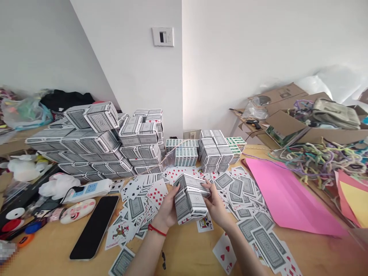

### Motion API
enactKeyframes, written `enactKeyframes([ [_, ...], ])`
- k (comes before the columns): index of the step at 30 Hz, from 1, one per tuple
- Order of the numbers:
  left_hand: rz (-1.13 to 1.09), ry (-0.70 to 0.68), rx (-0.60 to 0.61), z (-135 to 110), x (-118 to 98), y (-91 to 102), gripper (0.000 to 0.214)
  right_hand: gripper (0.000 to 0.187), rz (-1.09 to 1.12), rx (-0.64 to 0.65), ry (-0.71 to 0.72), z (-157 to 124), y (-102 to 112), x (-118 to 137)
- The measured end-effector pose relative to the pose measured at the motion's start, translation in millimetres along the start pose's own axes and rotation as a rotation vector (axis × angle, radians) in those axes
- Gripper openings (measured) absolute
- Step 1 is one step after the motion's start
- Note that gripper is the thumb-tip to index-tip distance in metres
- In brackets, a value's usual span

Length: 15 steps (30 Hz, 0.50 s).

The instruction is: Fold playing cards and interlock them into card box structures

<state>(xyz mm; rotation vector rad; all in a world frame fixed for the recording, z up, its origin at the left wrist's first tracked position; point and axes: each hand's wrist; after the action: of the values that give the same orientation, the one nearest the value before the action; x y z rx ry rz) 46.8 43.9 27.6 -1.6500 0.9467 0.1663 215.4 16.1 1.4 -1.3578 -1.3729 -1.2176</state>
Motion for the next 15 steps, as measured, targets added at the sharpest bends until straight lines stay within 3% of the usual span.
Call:
enactKeyframes([
  [4, 0.118, -0.152, -0.055, 0.1, -3.5, -6.0, 0.045, 0.033, -0.177, -0.008, 0.024, 3.6, 11.3, 5.5],
  [8, 0.212, -0.334, -0.044, -2.3, -13.0, -5.8, 0.052, 0.038, -0.170, -0.018, -0.063, -5.5, 15.7, 23.9],
  [12, 0.267, -0.389, -0.040, -5.1, -15.8, -4.1, 0.047, 0.039, -0.299, -0.206, -0.112, -26.5, 2.3, 47.7],
  [15, 0.339, -0.461, -0.050, -5.6, -11.7, -3.7, 0.044, 0.041, -0.405, -0.176, -0.108, -40.9, -13.4, 58.5],
])
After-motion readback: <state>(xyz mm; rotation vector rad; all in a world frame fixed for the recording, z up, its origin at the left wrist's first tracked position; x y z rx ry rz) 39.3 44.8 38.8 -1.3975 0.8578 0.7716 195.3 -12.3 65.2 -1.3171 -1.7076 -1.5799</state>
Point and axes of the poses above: each hand's wrist, its own z-axis towards the middle knuckle, its own y-axis out of the back of the hand, x = y × z, and after that the axes turned 13 degrees about -y, right-handed
